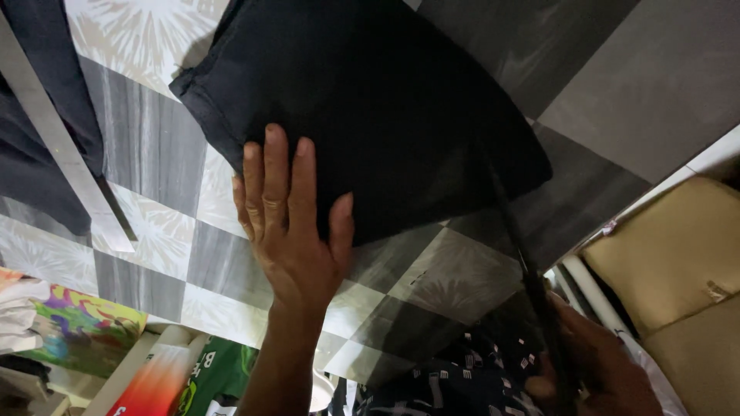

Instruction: Measure and cut black fabric using a ruler and scissors on a cutting table

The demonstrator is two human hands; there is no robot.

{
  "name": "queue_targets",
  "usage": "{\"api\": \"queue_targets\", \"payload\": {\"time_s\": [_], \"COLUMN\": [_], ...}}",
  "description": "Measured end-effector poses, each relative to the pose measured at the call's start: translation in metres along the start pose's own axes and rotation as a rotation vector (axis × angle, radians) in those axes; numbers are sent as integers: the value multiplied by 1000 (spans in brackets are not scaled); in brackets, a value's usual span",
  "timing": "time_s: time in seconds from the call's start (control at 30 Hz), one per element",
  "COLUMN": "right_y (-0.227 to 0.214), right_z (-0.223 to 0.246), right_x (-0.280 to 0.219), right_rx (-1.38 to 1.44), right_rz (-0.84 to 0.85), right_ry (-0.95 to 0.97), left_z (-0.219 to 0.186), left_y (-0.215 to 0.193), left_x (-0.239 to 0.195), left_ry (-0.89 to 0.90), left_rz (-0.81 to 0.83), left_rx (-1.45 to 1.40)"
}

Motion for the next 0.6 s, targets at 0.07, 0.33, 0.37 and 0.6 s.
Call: {"api": "queue_targets", "payload": {"time_s": [0.07, 0.33, 0.37, 0.6], "right_y": [-2, -19, -27, -56], "right_z": [23, -4, 9, 49], "right_x": [2, -19, -21, -20], "right_rx": [-364, 220, 144, -72], "right_rz": [294, 43, -9, -45], "right_ry": [432, 372, 368, 538], "left_z": [-2, 2, 2, 0], "left_y": [-2, 0, 0, -4], "left_x": [1, -1, -1, 2], "left_ry": [7, 4, 12, 30], "left_rz": [-16, -24, -20, -63], "left_rx": [-8, -8, 6, -15]}}
Point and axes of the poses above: each hand's wrist, its own x-axis towards the middle knuckle, its own y-axis out of the palm, z = x × y, the point moved 7 cm from there along x, towards the middle knuckle, and after that the axes turned 3 degrees about y, right-handed, at the moved point
